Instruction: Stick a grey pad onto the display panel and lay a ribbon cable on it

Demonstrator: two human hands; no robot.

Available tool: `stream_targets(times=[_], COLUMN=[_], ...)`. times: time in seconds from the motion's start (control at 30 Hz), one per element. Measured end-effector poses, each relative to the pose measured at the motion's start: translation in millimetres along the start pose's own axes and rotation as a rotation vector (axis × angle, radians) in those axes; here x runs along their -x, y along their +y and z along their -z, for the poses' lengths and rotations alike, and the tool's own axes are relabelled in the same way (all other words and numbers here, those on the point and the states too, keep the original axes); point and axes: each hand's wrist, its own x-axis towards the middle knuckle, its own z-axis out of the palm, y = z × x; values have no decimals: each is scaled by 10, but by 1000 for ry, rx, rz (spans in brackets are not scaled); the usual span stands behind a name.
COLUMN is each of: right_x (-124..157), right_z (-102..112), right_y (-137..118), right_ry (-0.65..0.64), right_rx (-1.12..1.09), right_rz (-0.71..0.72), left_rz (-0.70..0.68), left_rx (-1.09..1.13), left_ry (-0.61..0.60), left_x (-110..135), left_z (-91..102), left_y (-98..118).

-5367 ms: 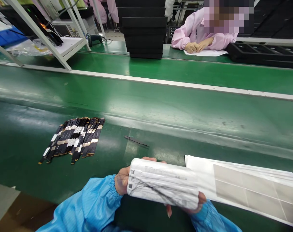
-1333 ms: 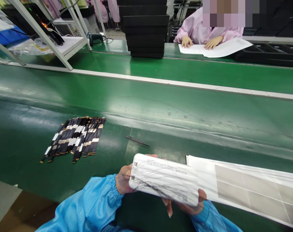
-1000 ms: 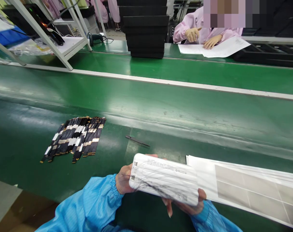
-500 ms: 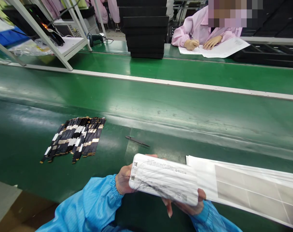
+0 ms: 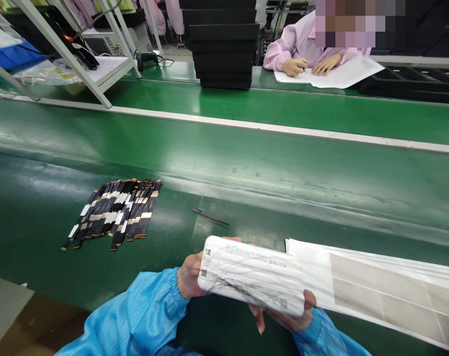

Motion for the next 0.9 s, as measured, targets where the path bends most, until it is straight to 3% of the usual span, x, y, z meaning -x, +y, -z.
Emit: stream_targets(times=[0.2, 0.33, 0.9], right_x=[24, 52, -27], right_z=[26, 47, -56], right_y=[18, 32, -18], right_ry=[75, 30, -49], right_rx=[54, 59, -5], right_rz=[-38, -17, 32], left_rz=[0, 30, 62], left_rx=[9, 13, 78], left_ry=[-15, 9, -99], left_x=[11, 17, -53], left_z=[-19, -20, -78], left_y=[25, 42, 46])
